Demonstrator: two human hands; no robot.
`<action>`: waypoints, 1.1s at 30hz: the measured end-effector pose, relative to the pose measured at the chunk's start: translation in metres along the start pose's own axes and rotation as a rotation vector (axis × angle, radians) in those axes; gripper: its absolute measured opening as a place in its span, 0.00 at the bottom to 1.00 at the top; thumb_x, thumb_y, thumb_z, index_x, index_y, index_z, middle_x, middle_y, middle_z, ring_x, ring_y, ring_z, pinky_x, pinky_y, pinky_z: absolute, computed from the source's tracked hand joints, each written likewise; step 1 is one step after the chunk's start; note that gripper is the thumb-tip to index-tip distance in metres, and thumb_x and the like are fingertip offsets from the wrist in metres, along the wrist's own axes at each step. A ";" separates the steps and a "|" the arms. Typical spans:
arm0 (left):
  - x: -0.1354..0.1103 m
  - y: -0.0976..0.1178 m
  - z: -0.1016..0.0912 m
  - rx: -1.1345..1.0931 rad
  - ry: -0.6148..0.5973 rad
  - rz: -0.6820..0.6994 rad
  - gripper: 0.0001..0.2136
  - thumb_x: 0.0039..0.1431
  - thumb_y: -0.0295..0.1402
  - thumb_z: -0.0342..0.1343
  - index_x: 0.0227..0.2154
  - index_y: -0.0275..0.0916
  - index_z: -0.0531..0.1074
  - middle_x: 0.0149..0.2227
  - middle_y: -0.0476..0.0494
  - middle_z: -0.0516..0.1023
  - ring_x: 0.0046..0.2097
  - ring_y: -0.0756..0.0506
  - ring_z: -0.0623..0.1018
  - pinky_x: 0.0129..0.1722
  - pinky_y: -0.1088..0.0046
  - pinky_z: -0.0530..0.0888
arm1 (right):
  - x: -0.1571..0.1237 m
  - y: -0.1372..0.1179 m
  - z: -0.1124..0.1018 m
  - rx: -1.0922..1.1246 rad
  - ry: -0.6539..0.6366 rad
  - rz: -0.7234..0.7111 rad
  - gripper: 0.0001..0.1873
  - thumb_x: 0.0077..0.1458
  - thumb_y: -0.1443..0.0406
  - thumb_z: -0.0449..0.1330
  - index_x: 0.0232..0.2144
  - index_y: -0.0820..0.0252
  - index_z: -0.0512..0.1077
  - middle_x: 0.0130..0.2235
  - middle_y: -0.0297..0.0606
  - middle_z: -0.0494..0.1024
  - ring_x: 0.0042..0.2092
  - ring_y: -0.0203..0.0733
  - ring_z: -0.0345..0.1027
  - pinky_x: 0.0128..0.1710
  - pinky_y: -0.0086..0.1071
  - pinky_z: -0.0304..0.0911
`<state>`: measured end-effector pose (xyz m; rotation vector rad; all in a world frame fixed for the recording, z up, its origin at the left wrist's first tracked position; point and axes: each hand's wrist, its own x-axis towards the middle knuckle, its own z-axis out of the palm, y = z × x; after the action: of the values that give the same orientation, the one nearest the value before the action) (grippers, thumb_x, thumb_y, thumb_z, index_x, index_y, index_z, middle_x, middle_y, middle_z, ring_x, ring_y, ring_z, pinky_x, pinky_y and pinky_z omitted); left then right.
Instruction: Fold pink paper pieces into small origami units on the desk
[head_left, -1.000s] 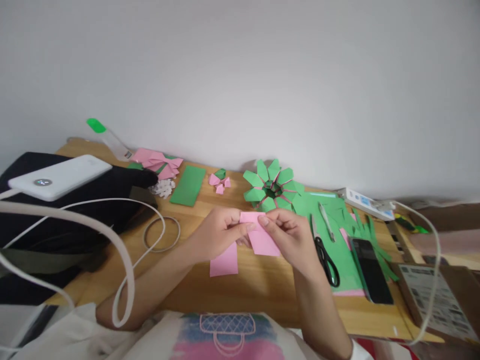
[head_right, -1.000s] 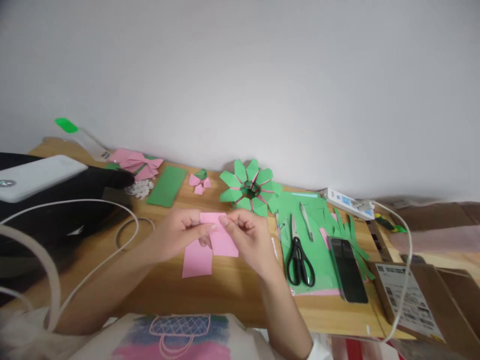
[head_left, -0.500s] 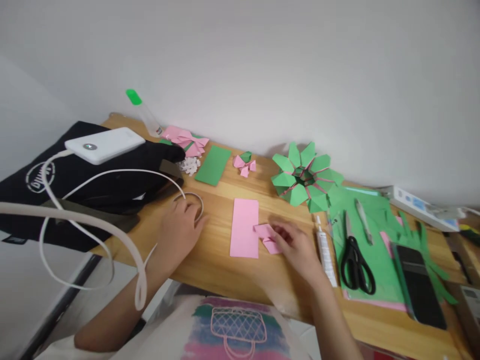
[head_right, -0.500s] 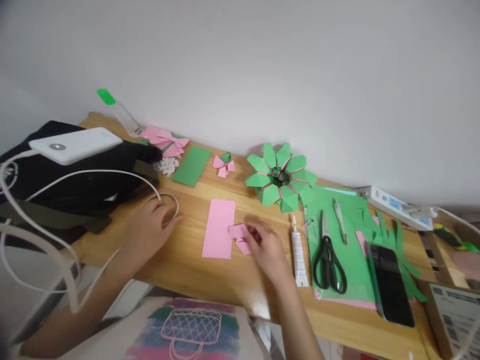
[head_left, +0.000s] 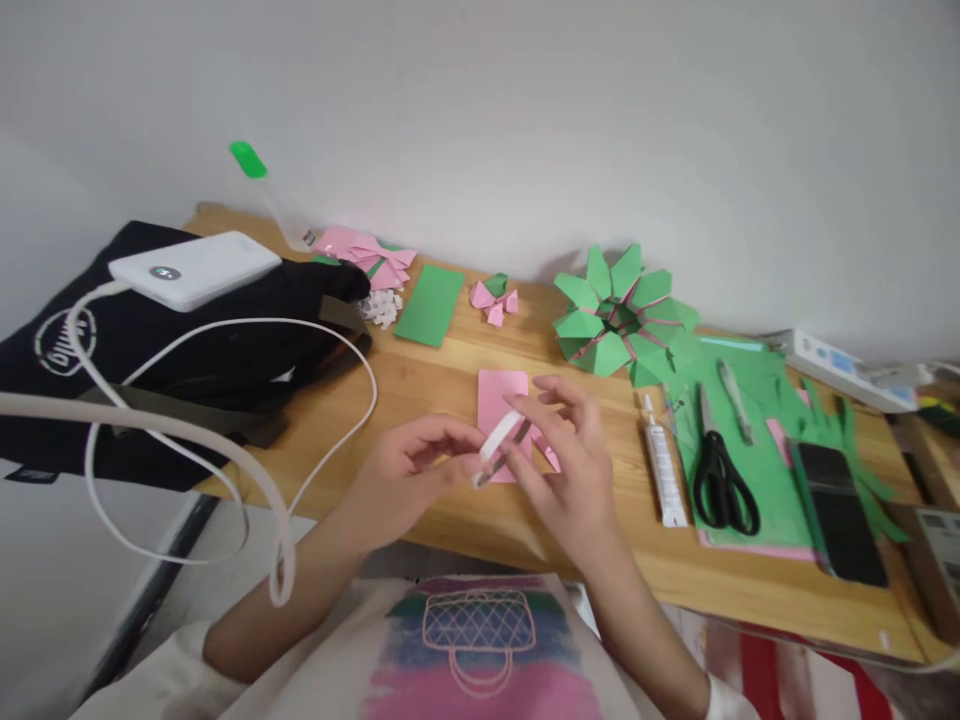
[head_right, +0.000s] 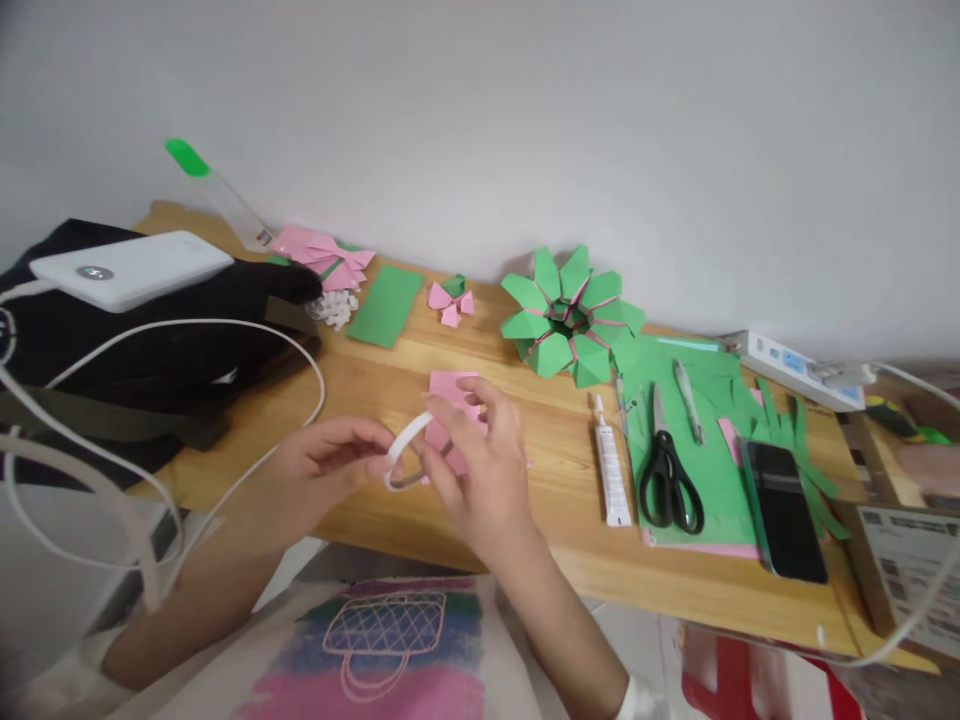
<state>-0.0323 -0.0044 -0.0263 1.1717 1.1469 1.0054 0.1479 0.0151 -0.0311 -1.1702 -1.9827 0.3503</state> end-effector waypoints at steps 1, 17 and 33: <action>-0.001 0.002 0.004 -0.041 -0.001 0.007 0.03 0.53 0.32 0.62 0.30 0.38 0.76 0.31 0.48 0.81 0.32 0.49 0.78 0.34 0.74 0.75 | -0.001 0.001 0.000 -0.039 0.047 -0.020 0.12 0.58 0.68 0.59 0.45 0.55 0.75 0.47 0.46 0.73 0.47 0.47 0.69 0.41 0.40 0.68; -0.031 -0.002 0.025 0.110 -0.113 0.260 0.04 0.59 0.26 0.58 0.36 0.42 0.71 0.34 0.50 0.76 0.38 0.49 0.76 0.40 0.73 0.73 | -0.045 -0.009 -0.023 -0.191 0.242 0.052 0.15 0.59 0.71 0.58 0.46 0.51 0.77 0.35 0.38 0.79 0.36 0.41 0.74 0.36 0.35 0.69; -0.036 0.004 0.039 0.028 -0.317 0.137 0.11 0.57 0.27 0.58 0.44 0.42 0.72 0.34 0.49 0.77 0.34 0.50 0.75 0.35 0.75 0.73 | -0.072 -0.003 -0.025 -0.054 0.156 0.273 0.12 0.61 0.65 0.55 0.38 0.57 0.79 0.31 0.39 0.79 0.32 0.39 0.72 0.32 0.33 0.68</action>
<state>0.0011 -0.0450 -0.0172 1.3909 0.8407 0.8688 0.1838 -0.0500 -0.0487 -1.4621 -1.7103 0.3345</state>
